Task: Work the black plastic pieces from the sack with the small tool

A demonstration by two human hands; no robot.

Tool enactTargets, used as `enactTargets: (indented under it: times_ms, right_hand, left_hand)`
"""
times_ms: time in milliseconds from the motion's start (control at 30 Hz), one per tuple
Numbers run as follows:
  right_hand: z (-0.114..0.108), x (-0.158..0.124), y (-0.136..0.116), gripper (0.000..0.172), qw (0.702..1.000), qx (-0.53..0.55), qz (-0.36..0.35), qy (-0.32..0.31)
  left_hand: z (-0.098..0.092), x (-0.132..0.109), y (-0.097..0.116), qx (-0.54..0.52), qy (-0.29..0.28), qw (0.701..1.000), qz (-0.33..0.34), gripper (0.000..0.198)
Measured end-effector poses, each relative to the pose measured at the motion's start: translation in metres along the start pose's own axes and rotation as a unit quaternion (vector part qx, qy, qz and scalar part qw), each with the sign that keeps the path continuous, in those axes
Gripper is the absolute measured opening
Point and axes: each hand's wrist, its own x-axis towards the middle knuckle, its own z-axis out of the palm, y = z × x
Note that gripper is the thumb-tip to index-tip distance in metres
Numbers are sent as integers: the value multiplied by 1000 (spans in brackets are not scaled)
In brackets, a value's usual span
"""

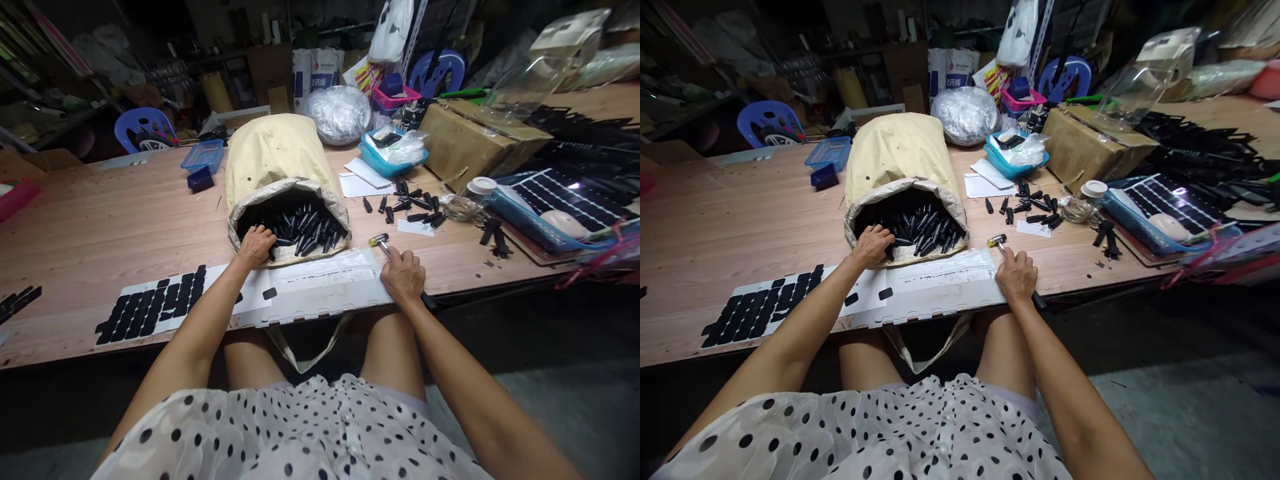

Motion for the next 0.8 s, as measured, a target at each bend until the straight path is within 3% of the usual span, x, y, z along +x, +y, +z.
enactTargets:
  times_ms: [100,200,300,400,500,600,800]
  right_hand:
    - [-3,0,-2,39,1000,-3,4,-11]
    - [-4,0,-4,39,1000,-5,8,-14]
    - [-3,0,-5,40,1000,-7,12,-13]
    - [-2,1,-4,40,1000,-8,11,-14]
    - [-1,1,-3,41,1000,-9,8,-16]
    - [-1,0,-4,42,1000,-6,4,-17]
    - [-4,5,-4,39,999,35,14,-23]
  left_hand:
    - [-5,-5,0,-9,38,999,5,30]
    - [-12,-12,23,-50,107,993,-15,27]
    - [-10,-17,73,-133,130,982,-21,27]
    - [3,-15,129,-226,90,970,-10,25]
    - [18,-10,165,-290,55,955,-20,23]
    - [29,-9,176,-321,57,944,-53,25]
    - [43,-14,173,-343,108,927,-110,20]
